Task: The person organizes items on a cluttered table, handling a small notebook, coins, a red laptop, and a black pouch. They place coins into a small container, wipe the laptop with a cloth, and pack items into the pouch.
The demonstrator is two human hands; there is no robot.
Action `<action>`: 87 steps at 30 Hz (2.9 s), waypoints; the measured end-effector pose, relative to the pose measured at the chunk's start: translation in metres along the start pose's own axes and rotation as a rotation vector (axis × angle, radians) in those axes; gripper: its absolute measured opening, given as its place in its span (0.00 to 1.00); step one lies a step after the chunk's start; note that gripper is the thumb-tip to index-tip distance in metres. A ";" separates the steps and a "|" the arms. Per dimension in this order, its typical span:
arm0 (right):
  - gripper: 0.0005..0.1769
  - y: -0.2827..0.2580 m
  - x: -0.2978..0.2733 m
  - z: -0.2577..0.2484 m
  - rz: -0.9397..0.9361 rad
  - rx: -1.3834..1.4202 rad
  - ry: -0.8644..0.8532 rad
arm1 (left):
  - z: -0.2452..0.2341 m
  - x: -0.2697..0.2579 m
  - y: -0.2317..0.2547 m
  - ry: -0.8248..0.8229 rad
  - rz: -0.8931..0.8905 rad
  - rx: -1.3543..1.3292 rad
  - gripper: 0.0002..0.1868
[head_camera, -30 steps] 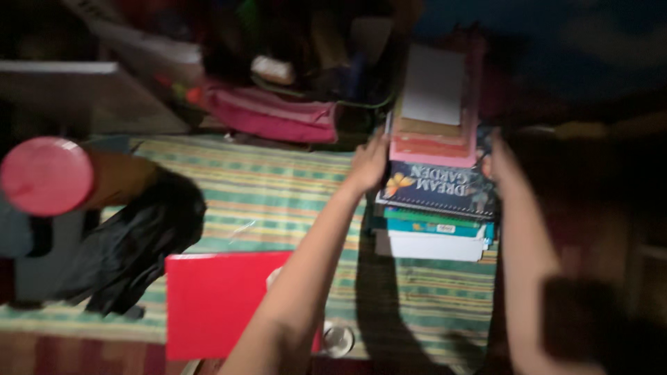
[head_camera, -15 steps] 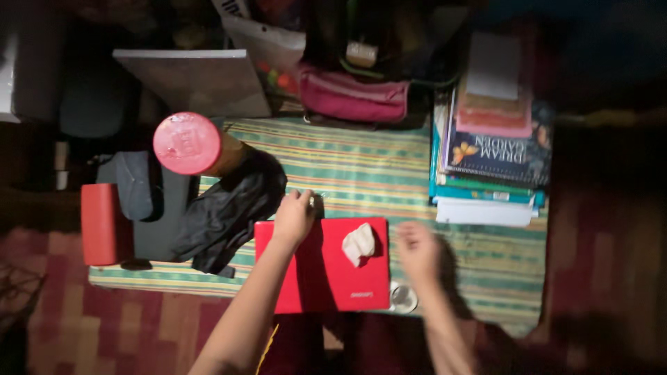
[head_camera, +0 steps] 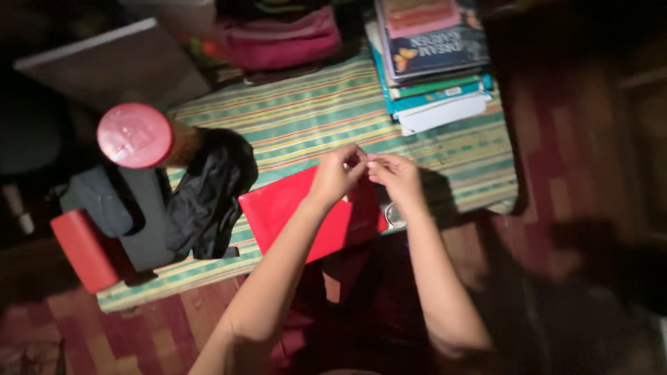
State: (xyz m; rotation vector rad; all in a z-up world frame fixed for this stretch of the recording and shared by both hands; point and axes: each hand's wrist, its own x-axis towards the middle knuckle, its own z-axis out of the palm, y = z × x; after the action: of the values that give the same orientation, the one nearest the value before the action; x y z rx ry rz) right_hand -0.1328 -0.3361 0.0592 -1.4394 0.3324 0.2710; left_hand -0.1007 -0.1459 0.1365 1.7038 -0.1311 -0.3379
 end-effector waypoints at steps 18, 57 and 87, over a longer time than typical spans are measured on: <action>0.09 0.046 -0.039 -0.233 -0.049 0.330 0.723 | 0.168 -0.027 -0.097 -0.393 0.363 1.173 0.29; 0.47 0.010 0.073 -0.224 -0.385 -1.082 0.354 | 0.173 0.087 -0.045 0.203 0.196 0.523 0.23; 0.14 -0.155 0.045 0.078 -0.073 0.297 -0.313 | -0.107 0.022 0.051 0.177 0.047 -0.722 0.23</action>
State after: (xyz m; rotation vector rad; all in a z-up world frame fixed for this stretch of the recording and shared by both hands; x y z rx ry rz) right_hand -0.0278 -0.2772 0.1918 -1.0938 0.0599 0.3655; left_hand -0.0433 -0.0590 0.1965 1.0053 0.0777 -0.1650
